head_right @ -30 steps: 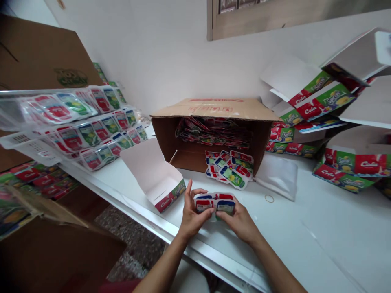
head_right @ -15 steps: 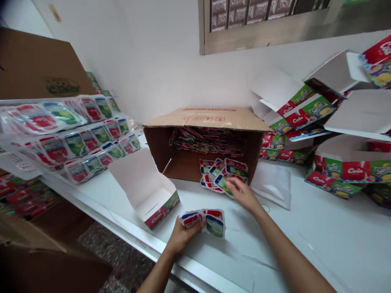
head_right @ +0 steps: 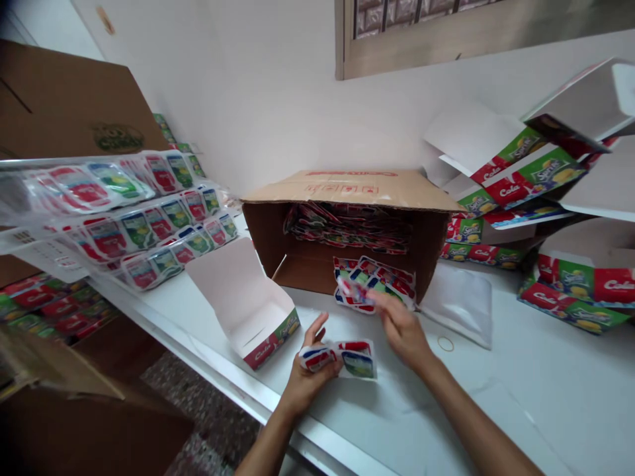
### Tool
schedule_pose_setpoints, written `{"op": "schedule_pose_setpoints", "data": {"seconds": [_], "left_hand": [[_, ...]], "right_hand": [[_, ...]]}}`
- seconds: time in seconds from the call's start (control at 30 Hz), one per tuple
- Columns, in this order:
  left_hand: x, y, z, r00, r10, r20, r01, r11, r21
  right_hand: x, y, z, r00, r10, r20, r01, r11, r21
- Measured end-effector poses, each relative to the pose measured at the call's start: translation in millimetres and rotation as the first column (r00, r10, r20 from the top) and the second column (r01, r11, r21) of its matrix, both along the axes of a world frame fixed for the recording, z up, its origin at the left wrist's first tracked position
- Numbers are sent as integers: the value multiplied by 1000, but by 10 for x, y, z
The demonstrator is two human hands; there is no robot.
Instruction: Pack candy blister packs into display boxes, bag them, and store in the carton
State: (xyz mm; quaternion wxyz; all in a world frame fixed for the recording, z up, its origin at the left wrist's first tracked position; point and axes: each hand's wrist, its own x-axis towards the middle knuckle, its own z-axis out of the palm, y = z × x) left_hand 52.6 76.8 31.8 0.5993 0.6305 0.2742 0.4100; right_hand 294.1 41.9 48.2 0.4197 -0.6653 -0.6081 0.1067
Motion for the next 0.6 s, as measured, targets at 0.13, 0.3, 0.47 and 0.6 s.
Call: {"op": "schedule_pose_setpoints", "data": {"seconds": [0.13,0.3,0.47,0.6], "left_hand": [[26,-12,-72,993,-8,117,19,996,-87],[32,0,-114,989,-61,137,78,989,-125],[34,28,-116,994,-96,56,99,994,-44],[8,12,-135,992,-130,0,128,978,-167]], "right_hand": [[-428,-584,-42,857,311,-411,-396,908,-139],[-297,-477,-82,809,298,-507,-445,874,-195],[223,158,-241,965,-144,218,181,971,-157],[465,311,-392,944,-164,287,220,960,-175]]}}
